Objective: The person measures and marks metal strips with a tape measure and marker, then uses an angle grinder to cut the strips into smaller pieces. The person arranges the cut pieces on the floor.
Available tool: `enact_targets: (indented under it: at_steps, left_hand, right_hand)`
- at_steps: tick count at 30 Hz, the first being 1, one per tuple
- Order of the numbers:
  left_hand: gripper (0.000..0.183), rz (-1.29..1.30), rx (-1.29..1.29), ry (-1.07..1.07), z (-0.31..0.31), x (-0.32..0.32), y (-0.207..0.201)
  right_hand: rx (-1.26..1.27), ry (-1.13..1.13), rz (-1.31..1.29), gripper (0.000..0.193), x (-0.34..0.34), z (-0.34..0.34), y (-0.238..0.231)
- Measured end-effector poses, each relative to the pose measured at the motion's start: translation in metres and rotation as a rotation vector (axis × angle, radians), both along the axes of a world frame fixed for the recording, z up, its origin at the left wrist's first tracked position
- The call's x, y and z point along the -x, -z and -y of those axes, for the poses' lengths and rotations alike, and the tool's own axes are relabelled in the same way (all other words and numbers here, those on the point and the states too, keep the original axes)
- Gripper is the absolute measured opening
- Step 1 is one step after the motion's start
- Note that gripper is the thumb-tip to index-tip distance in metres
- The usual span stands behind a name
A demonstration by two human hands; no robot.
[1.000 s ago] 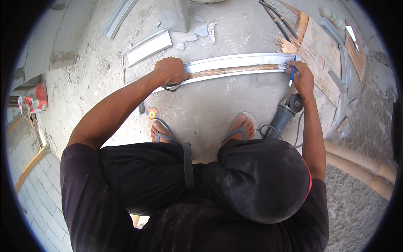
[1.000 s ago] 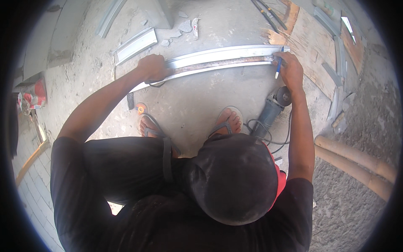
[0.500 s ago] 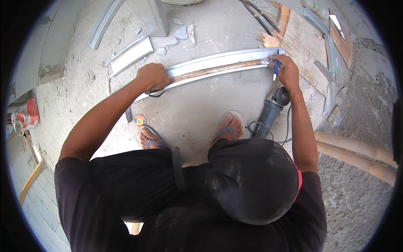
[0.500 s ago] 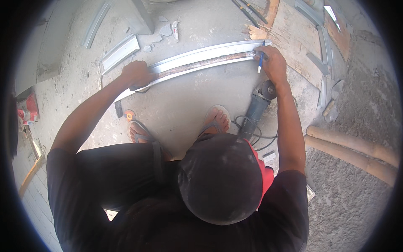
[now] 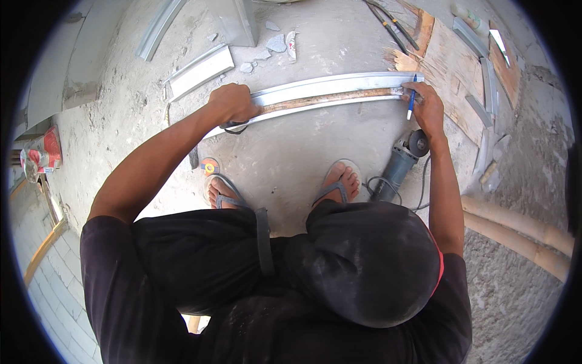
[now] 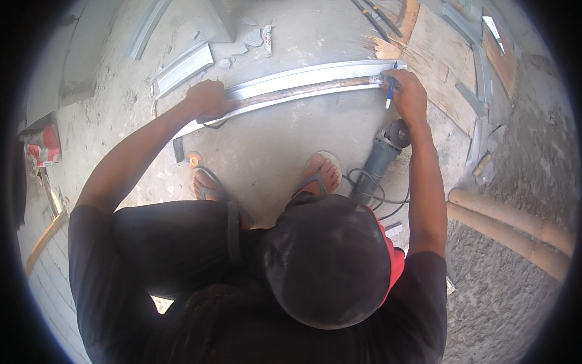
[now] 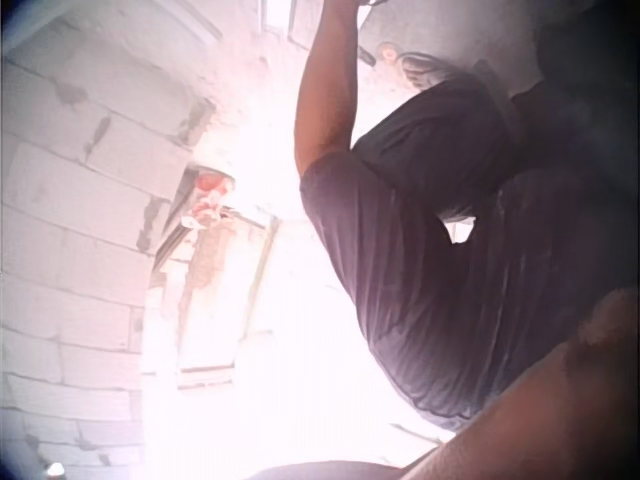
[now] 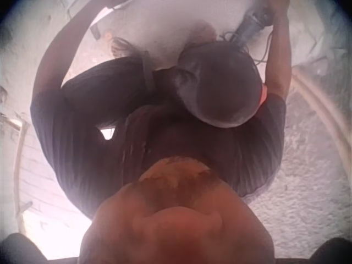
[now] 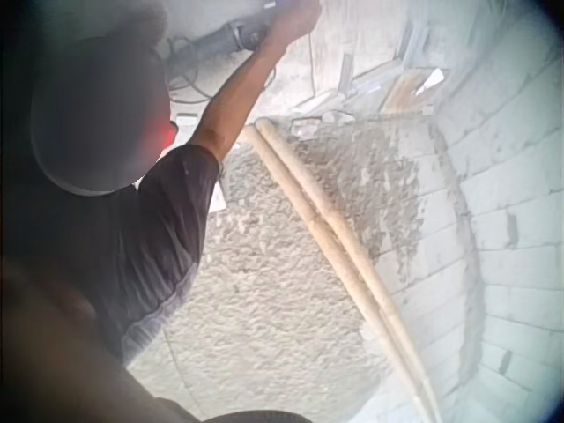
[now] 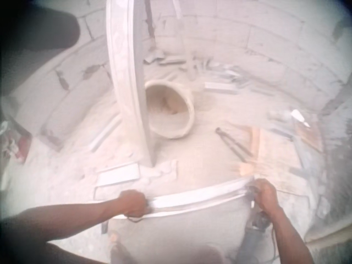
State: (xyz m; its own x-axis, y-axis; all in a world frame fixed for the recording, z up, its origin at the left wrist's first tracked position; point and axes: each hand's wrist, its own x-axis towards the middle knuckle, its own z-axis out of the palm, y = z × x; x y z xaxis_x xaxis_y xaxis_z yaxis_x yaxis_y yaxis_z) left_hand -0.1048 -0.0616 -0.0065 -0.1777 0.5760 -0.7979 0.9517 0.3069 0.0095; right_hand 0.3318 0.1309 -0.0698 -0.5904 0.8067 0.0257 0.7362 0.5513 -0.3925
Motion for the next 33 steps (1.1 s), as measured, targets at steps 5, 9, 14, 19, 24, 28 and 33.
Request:
enact_targets:
  at_steps: [5,9,14,19,24,28,33]
  left_hand:
    - [0.066,-0.004,0.038,-0.027,-0.003,-0.002,-0.006]
    - [0.066,-0.003,0.021,-0.011,-0.001,0.0,-0.003]
    - [0.07,0.013,-0.017,-0.01,0.004,0.003,0.003]
    - [0.071,0.035,-0.059,-0.043,0.0,-0.008,-0.002]
    - [0.07,0.058,-0.122,-0.017,-0.005,-0.017,0.004]
    - [0.069,0.071,-0.152,0.015,-0.006,-0.022,0.008]
    - [0.068,0.061,-0.13,0.002,-0.008,-0.023,0.007]
  right_hand:
    - [0.049,0.011,0.021,0.034,0.001,0.0,-0.003]
    - [0.004,-0.023,-0.02,0.03,0.001,-0.001,-0.003]
    - [0.02,-0.023,0.01,0.032,0.002,-0.004,-0.009]
    - [0.028,-0.006,-0.015,0.028,-0.008,-0.013,-0.011]
    - [0.002,-0.013,0.015,0.029,-0.02,-0.02,-0.016]
    - [0.022,-0.003,0.02,0.029,-0.027,-0.023,-0.013]
    - [-0.026,-0.028,0.051,0.03,-0.031,-0.026,-0.013]
